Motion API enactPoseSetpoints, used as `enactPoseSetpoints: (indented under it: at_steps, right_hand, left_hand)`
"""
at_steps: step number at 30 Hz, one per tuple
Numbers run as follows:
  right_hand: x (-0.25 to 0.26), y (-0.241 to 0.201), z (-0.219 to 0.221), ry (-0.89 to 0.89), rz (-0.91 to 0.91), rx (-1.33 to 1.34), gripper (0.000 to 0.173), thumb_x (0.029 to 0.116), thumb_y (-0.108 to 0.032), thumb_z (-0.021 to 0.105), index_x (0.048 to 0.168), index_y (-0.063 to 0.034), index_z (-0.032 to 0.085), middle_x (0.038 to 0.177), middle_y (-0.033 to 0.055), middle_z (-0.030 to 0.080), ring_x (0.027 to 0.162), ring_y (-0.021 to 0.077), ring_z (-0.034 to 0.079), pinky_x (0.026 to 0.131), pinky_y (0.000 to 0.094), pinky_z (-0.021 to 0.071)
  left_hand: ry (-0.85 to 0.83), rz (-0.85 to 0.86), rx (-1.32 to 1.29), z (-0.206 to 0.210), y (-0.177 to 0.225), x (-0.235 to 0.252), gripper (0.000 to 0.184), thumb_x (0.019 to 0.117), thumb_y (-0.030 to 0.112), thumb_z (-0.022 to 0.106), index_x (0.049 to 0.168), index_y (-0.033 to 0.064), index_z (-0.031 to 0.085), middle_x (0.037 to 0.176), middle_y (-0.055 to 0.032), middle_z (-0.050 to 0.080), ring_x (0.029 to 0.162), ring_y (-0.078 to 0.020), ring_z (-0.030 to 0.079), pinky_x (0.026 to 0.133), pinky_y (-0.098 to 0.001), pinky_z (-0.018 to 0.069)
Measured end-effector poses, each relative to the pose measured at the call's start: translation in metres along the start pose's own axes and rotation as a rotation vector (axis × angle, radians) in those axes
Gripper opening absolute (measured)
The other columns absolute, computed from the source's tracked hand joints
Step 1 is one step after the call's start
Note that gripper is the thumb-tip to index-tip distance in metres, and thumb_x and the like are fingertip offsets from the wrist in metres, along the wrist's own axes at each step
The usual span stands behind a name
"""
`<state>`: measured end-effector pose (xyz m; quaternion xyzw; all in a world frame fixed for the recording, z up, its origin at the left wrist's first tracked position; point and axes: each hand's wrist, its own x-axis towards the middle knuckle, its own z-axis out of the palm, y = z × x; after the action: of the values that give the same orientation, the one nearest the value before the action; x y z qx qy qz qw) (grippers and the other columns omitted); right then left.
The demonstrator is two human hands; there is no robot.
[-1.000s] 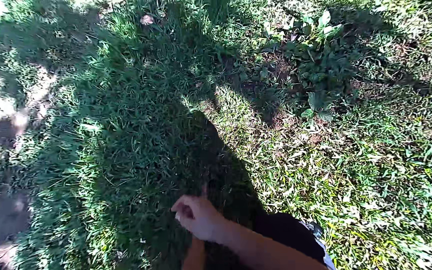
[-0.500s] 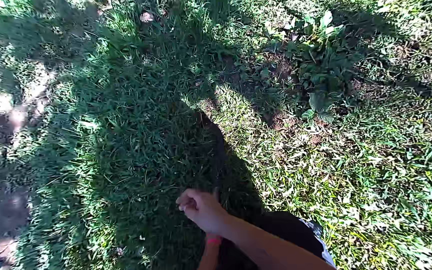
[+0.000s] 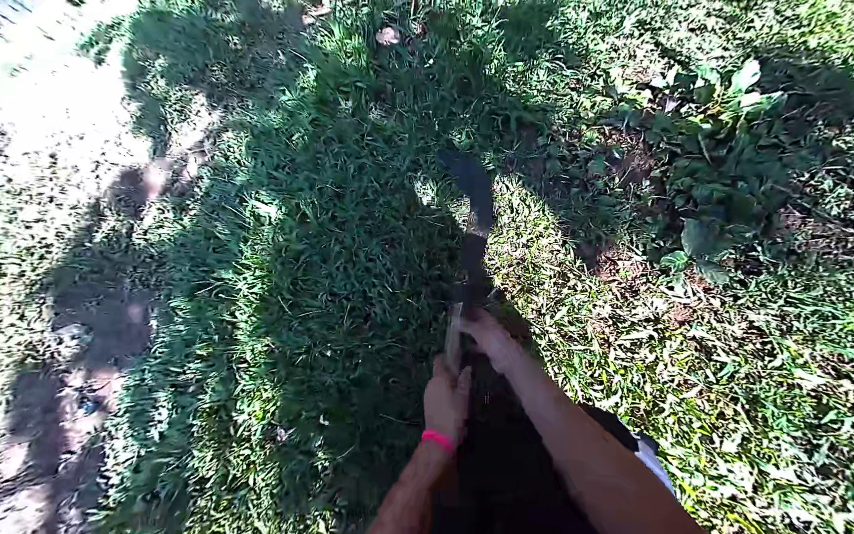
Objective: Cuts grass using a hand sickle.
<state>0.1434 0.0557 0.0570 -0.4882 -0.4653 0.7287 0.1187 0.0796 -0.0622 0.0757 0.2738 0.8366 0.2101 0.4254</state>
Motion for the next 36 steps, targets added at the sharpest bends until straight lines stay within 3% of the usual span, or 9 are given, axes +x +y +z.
enactPoseSetpoints:
  at_steps: [3,6,10,15,18,21,24,27,36]
  right_hand:
    - [-0.007,-0.002,0.014,-0.134,0.049,0.359,0.033,0.1120,-0.017,0.040,0.140,0.0003,0.040,0.090,0.0105,0.065,0.076,0.0193,0.069,0.075,0.0356,0.0608]
    - [0.003,-0.010,-0.021,0.080,0.132,0.340,0.030,0.1121,-0.024,0.042,0.135,-0.0048,0.045,0.078,0.0027,0.053,0.059,0.0127,0.057,0.058,0.0294,0.0551]
    - [0.021,-0.036,-0.118,0.394,0.009,0.216,0.031,0.1106,-0.031,0.047,0.122,-0.0040,0.055,0.076,0.0006,0.055,0.055,0.0075,0.054,0.052,0.0229,0.0498]
    - [0.050,-0.107,-0.212,0.797,-0.552,0.791,0.034,0.1122,-0.045,0.033,0.114,-0.0132,0.047,0.075,-0.0021,0.054,0.061,0.0095,0.058,0.063,0.0303,0.0568]
    - [0.082,-0.133,-0.199,0.879,-0.724,1.139,0.036,0.1125,-0.047,0.029,0.123,-0.0152,0.043,0.085,0.0008,0.051,0.066,0.0109,0.056,0.064,0.0306,0.0552]
    - [0.129,-0.055,-0.096,0.668,-0.383,0.739,0.037,0.1133,-0.042,0.027,0.104,-0.0109,0.046,0.069,-0.0037,0.048,0.054,0.0043,0.049,0.056,0.0235,0.0503]
    - [0.115,0.095,-0.021,-0.092,0.091,-0.212,0.042,0.1117,-0.033,0.041,0.136,0.0005,0.049,0.081,0.0057,0.052,0.059,0.0105,0.048,0.059,0.0286,0.0472]
    - [0.066,0.118,-0.010,-0.404,0.377,-0.519,0.051,0.1076,-0.036,0.054,0.148,-0.0085,0.041,0.090,0.0068,0.053,0.064,0.0136,0.050,0.061,0.0323,0.0471]
    - [0.154,-0.082,-0.082,0.547,-0.305,0.553,0.025,0.1121,-0.032,0.040,0.123,-0.0095,0.042,0.075,-0.0017,0.052,0.056,0.0079,0.055,0.058,0.0272,0.0549]
  left_hand:
    - [-0.168,0.172,-0.010,-0.016,0.001,-0.011,0.072,0.1034,0.028,0.060,0.160,0.0003,0.025,0.136,-0.0281,0.059,0.121,-0.0401,0.063,0.105,-0.0568,0.0488]
    - [-0.372,0.288,0.101,-0.051,-0.026,-0.016,0.058,0.1058,0.036,0.055,0.155,0.0081,0.042,0.119,-0.0209,0.069,0.103,-0.0343,0.069,0.094,-0.0551,0.0539]
    - [-0.317,0.158,0.140,-0.101,-0.072,-0.008,0.051,0.1076,0.036,0.052,0.150,0.0072,0.049,0.120,-0.0229,0.069,0.108,-0.0386,0.068,0.099,-0.0585,0.0509]
    - [0.190,0.293,0.013,-0.129,-0.101,-0.053,0.044,0.1038,0.027,0.054,0.141,0.0035,0.057,0.108,-0.0160,0.072,0.092,-0.0293,0.071,0.084,-0.0522,0.0573]
    - [0.268,0.312,0.008,-0.134,-0.112,-0.090,0.039,0.1026,0.018,0.056,0.134,-0.0042,0.060,0.102,-0.0176,0.073,0.088,-0.0279,0.072,0.083,-0.0499,0.0586]
    - [0.285,0.264,0.030,-0.133,-0.122,-0.109,0.037,0.1024,0.016,0.057,0.132,-0.0051,0.062,0.100,-0.0160,0.074,0.087,-0.0235,0.072,0.082,-0.0449,0.0593]
    - [0.338,0.223,0.033,-0.135,-0.131,-0.111,0.036,0.1032,0.017,0.056,0.132,-0.0049,0.062,0.103,-0.0166,0.074,0.089,-0.0247,0.073,0.084,-0.0465,0.0593]
    - [0.363,0.186,0.024,-0.137,-0.138,-0.115,0.036,0.1030,0.016,0.055,0.131,-0.0057,0.062,0.104,-0.0190,0.073,0.091,-0.0273,0.073,0.086,-0.0492,0.0586]
    - [0.508,0.182,-0.018,-0.134,-0.153,-0.167,0.035,0.1032,0.014,0.055,0.125,-0.0116,0.063,0.097,-0.0215,0.073,0.083,-0.0235,0.072,0.081,-0.0415,0.0593]
